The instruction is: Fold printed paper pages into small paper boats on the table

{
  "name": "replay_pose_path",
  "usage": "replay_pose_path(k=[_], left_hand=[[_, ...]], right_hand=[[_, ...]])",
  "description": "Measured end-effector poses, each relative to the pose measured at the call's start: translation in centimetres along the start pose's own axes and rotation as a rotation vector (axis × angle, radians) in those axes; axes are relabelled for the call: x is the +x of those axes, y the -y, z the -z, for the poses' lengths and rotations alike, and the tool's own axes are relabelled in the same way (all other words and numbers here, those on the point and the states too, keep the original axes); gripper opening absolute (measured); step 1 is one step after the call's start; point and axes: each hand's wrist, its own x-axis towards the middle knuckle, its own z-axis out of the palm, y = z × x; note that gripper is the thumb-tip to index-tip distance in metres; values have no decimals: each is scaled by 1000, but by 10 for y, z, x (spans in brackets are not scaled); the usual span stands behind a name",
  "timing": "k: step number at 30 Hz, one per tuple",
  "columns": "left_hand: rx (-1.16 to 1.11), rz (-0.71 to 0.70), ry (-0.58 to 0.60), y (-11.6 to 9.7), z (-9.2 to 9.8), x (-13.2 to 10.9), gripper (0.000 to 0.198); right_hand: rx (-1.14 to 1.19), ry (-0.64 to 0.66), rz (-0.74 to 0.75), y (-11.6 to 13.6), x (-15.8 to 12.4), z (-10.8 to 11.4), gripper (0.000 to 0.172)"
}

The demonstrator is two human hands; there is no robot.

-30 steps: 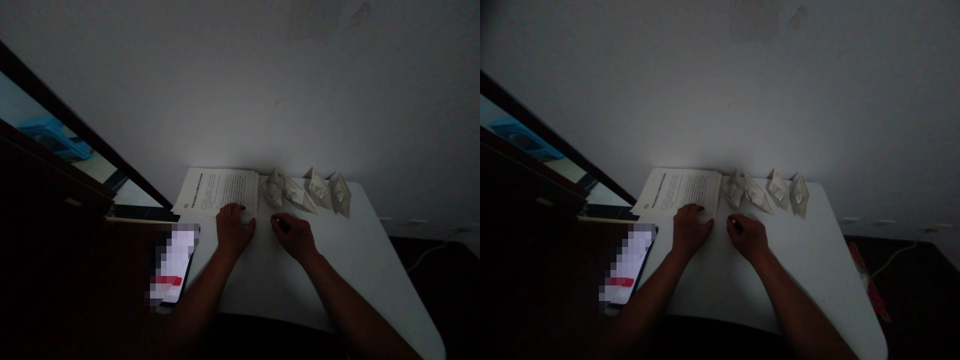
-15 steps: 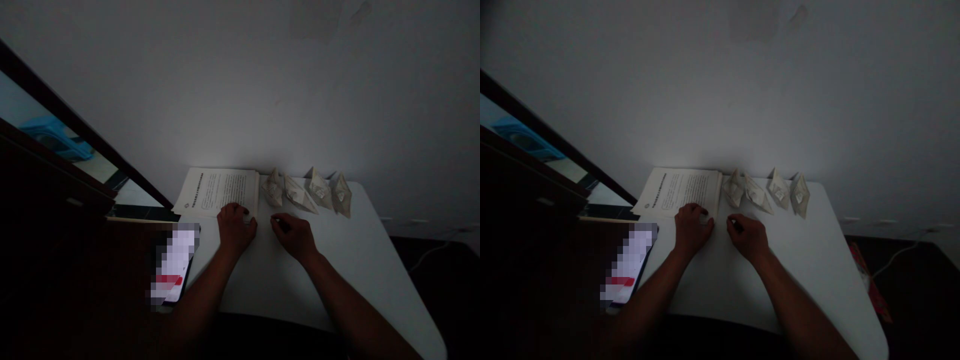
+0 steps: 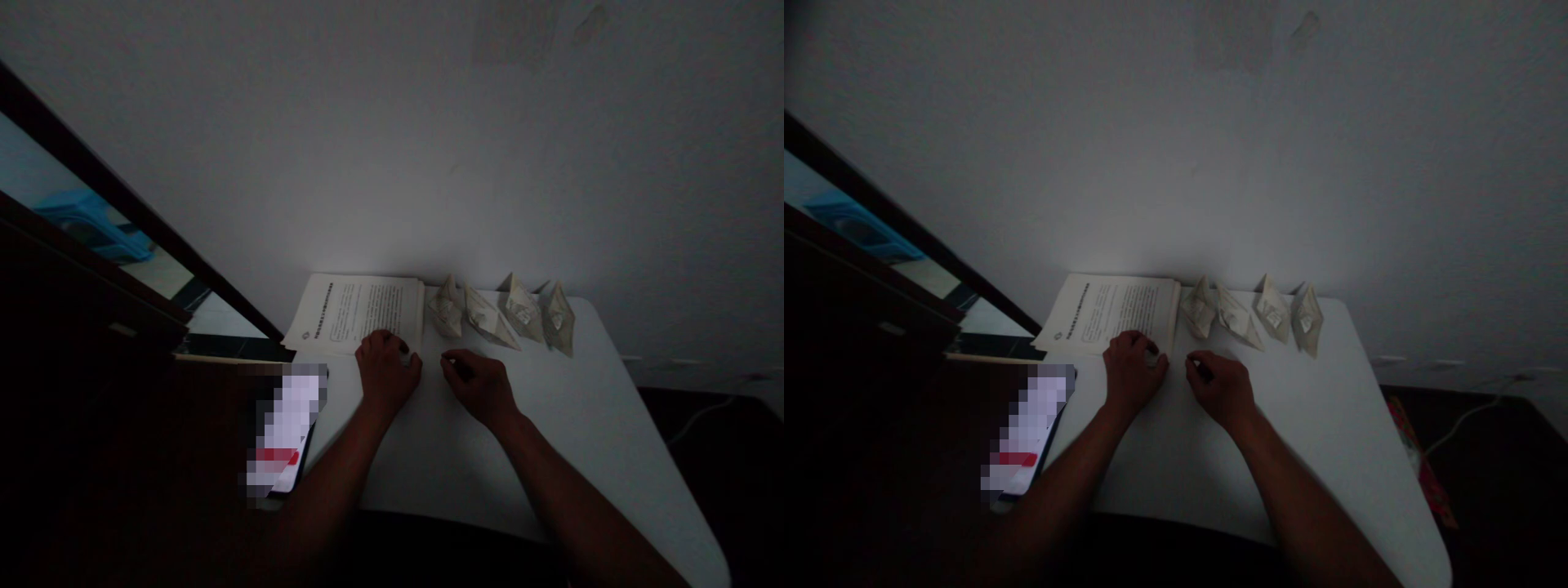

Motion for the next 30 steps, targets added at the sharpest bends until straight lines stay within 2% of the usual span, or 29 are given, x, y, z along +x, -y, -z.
replay_pose_path(k=[8, 12, 19, 30], left_hand=[[-2, 41, -11, -3, -2, 0, 11], [-4, 11, -18, -2, -2, -1, 6], [-37, -62, 18, 1, -3, -3, 10], [-375, 59, -187, 5, -2, -2, 18]], right_hand=[[-9, -2, 3, -3, -1, -3, 17], [-1, -21, 14, -1, 0, -2, 16], [-4, -32, 29, 2, 1, 2, 16], [46, 23, -31, 2, 0, 2, 21]])
